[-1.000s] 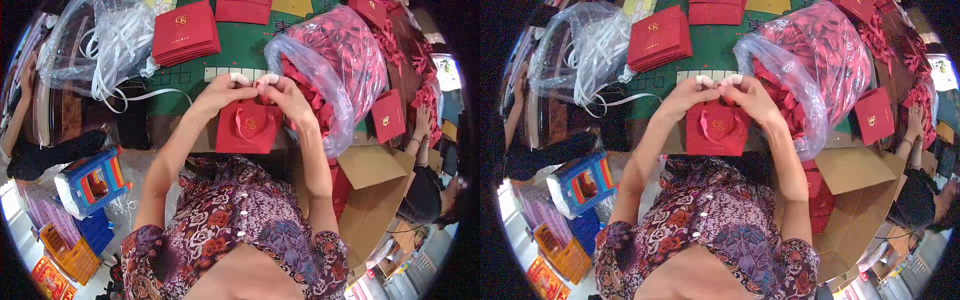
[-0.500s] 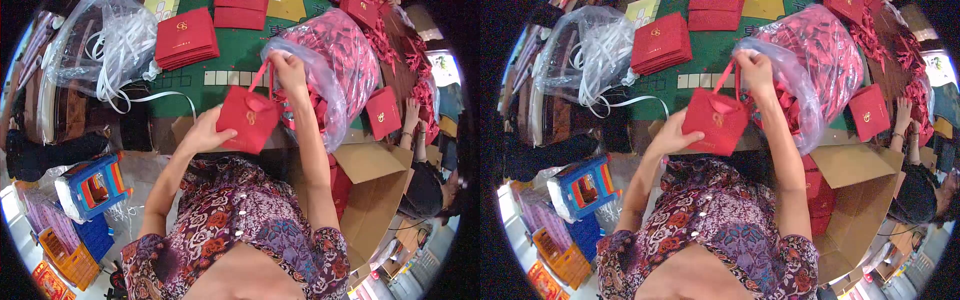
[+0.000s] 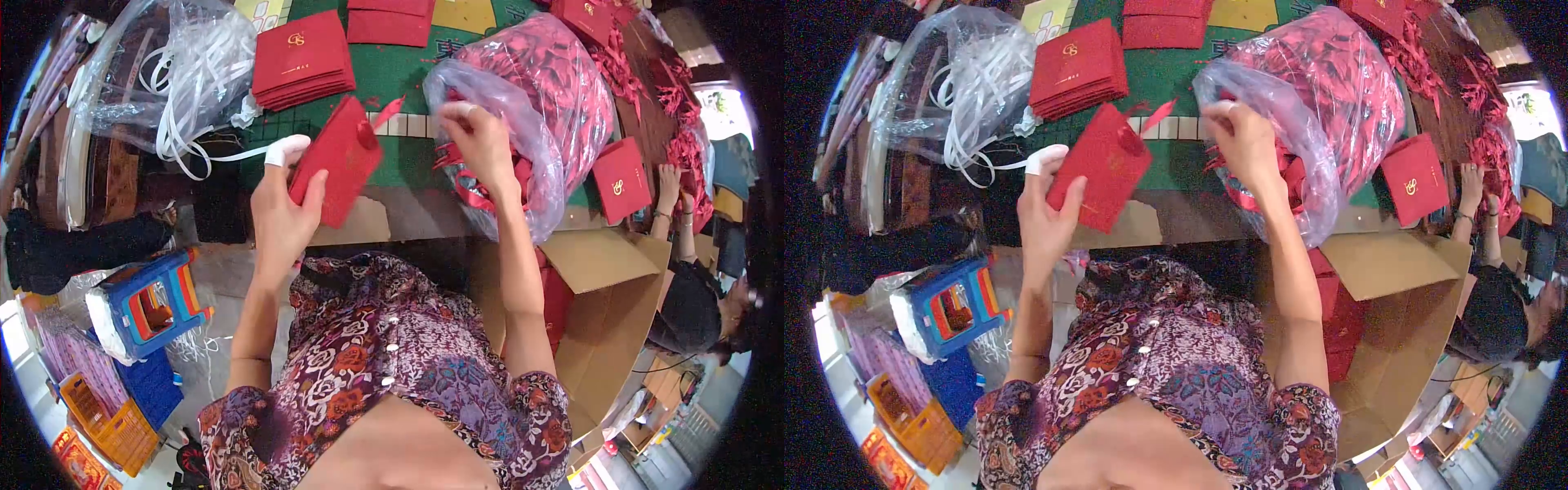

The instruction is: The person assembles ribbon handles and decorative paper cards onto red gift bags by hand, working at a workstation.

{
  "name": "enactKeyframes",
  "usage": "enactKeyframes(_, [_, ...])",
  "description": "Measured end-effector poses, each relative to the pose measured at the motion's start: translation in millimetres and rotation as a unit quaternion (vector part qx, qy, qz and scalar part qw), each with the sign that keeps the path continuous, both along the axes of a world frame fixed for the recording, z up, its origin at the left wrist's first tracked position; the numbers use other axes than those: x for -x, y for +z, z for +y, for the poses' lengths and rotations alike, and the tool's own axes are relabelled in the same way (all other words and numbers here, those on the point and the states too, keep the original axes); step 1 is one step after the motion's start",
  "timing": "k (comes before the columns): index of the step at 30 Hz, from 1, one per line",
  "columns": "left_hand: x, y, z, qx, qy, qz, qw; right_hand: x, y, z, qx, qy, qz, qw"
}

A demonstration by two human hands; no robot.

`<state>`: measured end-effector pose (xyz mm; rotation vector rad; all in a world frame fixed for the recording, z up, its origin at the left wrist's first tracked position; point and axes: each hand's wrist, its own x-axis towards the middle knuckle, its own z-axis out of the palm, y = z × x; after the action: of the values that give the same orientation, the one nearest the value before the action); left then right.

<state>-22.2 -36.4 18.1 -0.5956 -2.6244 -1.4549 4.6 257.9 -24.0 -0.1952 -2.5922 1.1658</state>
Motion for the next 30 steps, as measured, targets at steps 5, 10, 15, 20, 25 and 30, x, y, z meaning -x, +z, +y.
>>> enactKeyframes(5, [-24, 1, 24, 0.086, -0.022, 0.128, 0.988, -24, -7, -10, -0.257, 0.009, -0.014, 0.966])
enactKeyframes(10, [-67, -26, 49, 0.187, -0.164, 0.075, 0.966, -31, -23, -8, -0.241, 0.002, -0.001, 0.971])
enactKeyframes(15, [-66, -44, 58, 0.222, -0.254, 0.002, 0.941, -44, 4, -15, -0.102, -0.04, 0.003, 0.994])
enactKeyframes(20, [-25, -65, 68, 0.204, -0.194, 0.071, 0.957, -70, 33, -41, 0.047, -0.071, -0.061, 0.995])
enactKeyframes(25, [3, -71, 74, 0.237, -0.203, 0.114, 0.943, -86, 22, -71, 0.107, -0.042, -0.093, 0.989])
enactKeyframes(30, [7, -58, 73, 0.217, -0.21, 0.071, 0.951, -69, -17, -69, 0.055, -0.11, -0.071, 0.99])
